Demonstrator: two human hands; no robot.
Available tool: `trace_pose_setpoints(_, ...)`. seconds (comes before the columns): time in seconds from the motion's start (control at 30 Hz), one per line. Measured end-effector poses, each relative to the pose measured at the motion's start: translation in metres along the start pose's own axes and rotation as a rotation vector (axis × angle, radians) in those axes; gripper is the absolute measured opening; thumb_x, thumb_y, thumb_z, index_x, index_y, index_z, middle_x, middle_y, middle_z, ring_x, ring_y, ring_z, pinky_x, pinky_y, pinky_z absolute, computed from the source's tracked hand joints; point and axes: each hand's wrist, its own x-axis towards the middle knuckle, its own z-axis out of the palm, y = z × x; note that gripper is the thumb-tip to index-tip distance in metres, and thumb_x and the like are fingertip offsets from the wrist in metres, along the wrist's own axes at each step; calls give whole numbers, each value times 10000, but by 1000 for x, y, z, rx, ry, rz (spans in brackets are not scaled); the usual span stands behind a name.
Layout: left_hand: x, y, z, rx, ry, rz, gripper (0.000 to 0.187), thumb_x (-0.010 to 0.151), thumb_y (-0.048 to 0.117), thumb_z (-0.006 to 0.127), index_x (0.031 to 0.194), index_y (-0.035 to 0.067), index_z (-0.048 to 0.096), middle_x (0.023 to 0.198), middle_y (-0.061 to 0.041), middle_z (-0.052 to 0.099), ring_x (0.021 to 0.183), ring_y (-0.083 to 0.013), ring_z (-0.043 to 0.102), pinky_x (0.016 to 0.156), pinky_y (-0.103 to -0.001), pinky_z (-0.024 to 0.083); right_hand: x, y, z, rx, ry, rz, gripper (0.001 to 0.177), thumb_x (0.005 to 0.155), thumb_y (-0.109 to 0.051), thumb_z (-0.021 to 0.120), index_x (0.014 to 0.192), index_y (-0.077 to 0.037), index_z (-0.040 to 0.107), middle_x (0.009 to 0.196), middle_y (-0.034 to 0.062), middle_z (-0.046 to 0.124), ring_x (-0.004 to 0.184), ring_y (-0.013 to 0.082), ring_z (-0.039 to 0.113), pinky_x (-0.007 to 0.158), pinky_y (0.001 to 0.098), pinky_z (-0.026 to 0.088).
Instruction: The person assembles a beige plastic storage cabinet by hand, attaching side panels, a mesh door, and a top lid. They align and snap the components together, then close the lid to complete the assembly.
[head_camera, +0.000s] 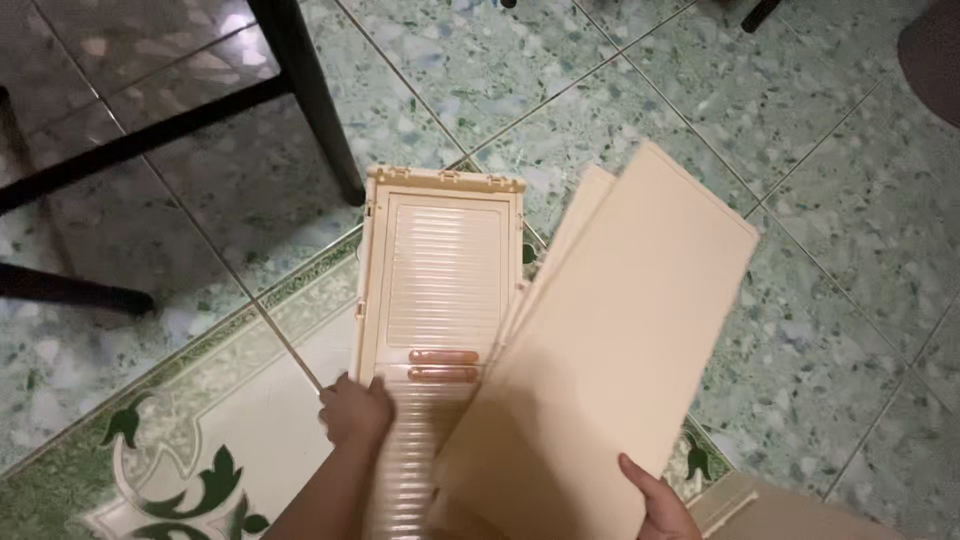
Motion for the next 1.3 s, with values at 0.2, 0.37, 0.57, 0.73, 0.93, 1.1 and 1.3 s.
trace_pose_setpoints(0.2,2,-23,-15,-47,-291,38,340,1016,215,509,1265,-12,552,1232,-309,629,1112,-485,642,947,-561,520,3,-8,-7,53,37,64,576,876,-242,682,1430,-133,571,1334,114,683,1174,335,657,944,544,534)
trace_pose_setpoints(0.37,12,-34,-64,-160,-176,235,383,1031,209,475,1282,-80,474,1061,-346,675,952,-501,682,880,-566,526,4,-9,-20,102,10,142,597,842,-272,690,1417,-164,572,1297,116,684,1168,340,648,958,565,522)
trace_pose_setpoints(0.57,44,-74,-94,-255,-374,136,411,1047,206,413,1375,-41,434,1106,-305,679,902,-456,748,831,-505,577,29,-1,-31,-32,139,109,652,826,-214,742,1431,-56,560,1303,177,682,1213,362,630,1016,555,502)
trace_pose_setpoints(0.73,49,-91,-86,-219,-167,344,383,995,128,517,1342,-36,509,1085,-291,687,988,-444,680,869,-502,536,48,-8,-26,-236,205,33,731,791,-182,788,1440,-2,505,1308,221,669,1238,382,625,1036,550,503)
trace_pose_setpoints(0.93,16,-79,-72,110,182,397,445,817,110,618,1253,23,584,1212,-244,640,1113,-441,593,942,-548,461,19,-24,15,-510,468,-202,810,860,-277,783,1500,84,442,1302,255,643,1206,410,623,1014,491,494)
trace_pose_setpoints(1.1,15,-65,-55,-99,-22,556,553,896,182,578,1409,-6,500,1374,-230,537,1252,-412,509,1089,-545,420,-16,24,111,-1012,677,-1013,899,922,-351,794,1531,96,307,1326,308,558,1146,439,603,978,465,513)
trace_pose_setpoints(1.3,13,-49,-36,-135,-15,299,738,908,362,610,1483,-51,401,1469,-273,399,1342,-431,378,1009,-628,328,-28,105,177,-1145,89,-693,897,887,-334,806,1532,38,306,1376,264,544,1214,403,574,1035,454,472)
